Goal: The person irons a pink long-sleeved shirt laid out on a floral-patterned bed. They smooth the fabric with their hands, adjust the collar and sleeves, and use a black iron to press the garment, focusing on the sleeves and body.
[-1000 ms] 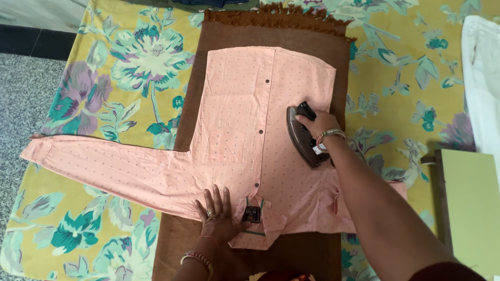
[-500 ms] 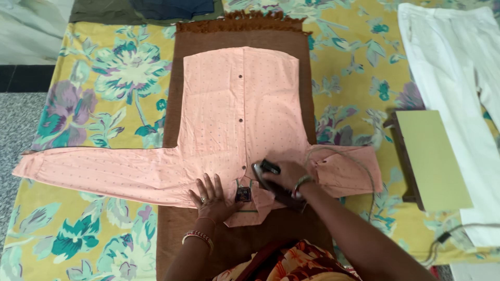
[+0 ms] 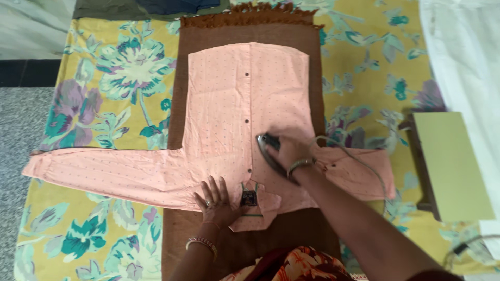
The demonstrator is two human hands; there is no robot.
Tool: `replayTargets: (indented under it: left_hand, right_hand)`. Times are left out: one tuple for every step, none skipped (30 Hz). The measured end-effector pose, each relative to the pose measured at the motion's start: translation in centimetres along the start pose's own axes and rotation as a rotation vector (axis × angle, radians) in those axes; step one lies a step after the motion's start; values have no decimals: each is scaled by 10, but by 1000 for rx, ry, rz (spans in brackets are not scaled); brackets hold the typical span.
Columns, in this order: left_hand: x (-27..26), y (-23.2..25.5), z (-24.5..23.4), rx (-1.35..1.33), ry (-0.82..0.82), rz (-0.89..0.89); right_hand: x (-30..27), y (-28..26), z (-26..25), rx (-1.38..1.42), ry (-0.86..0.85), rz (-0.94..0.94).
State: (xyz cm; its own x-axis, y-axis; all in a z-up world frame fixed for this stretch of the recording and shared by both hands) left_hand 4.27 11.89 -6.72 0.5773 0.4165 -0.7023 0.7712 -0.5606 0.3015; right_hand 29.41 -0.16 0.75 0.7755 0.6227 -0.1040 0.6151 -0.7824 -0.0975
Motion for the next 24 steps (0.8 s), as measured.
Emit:
replayTargets:
  left_hand:
    - [0,0,-1,-3,0,-3]
    - [-1,1,-2,-6,1,-3]
    - [-1,2,-4,-10,2,-3]
    - [-2,3,-5,-10,-16,-16]
    - [-4,3,-6,-10,-33,-28]
    - [-4,5,-8,-10,-51,-39]
    - [-3,7,-10,-13,-67,-48]
    - [-4,7,-11,-16,-85,-56]
    - [-4,8,-11,-18,-103,-64]
    - [-4,8,-12,-18,-101,-62]
    - [-4,8,-13,-18,-98,-61]
    - [-4,8,-13,-17,-93,-55]
    - [-6,7,-11,-7,-99,-52]
    - [-5,7,-11,4,-98,-45]
    - [-5,7,-11,16,-97,-38]
    - [-5,6,-11,23,-92,-43]
    - [-4,6,-11,31,-87,-48]
    - [-4,6,-8,41,-86,-48]
    - [-4,5,-7,39,-58,-43]
    - [-3,4,-5,41,-35,-32]
    - [-2,3,-4,42,-11,-21]
    - [-1,2,-2,50,5,-9]
    - [0,1,-1,57,21,4]
    - [1,-1,0,61,37,15]
  right_hand:
    - [19,0,-3,-81,57,-9]
    - [38,1,-7,-165,115,-17]
    - [56,4,-5,-152,45,21]
    - [74,8,-4,-142,-23,60]
    - [90,11,-3,-131,-92,98]
    - [103,12,-2,-117,-135,130]
    - [114,14,-2,-103,-177,161]
    - [122,16,0,-89,-221,194]
    - [129,17,0,-58,-242,191]
    - [133,20,1,-28,-262,191]
    - [133,21,3,3,-283,191]
    - [132,21,6,39,-300,176]
    - [130,21,8,76,-317,161]
    - [129,22,9,112,-325,146]
    - [124,23,12,144,-345,138]
    - [113,23,19,176,-364,133]
    - [102,24,27,208,-382,129]
    - [90,25,32,159,-359,80]
    - [80,24,37,109,-335,31]
    - [64,27,41,58,-313,-9]
    - [45,28,43,124,-258,-29]
    - [22,26,44,187,-203,-47]
    - [1,26,46,166,-217,-29]
    - [-20,25,45,145,-234,-16]
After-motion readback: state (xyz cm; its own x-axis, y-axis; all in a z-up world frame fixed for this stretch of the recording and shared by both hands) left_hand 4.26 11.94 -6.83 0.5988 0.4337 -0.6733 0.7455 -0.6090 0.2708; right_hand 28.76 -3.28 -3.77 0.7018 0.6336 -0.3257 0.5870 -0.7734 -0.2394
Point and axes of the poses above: each hand's wrist, its own x-axis towards the middle knuckle, its own z-axis out of the palm, y = z × x, the point moved 5 cm from there along x, towards the middle knuckle, and after that the axes turned 13 degrees about -x, right-handed, at the moved point
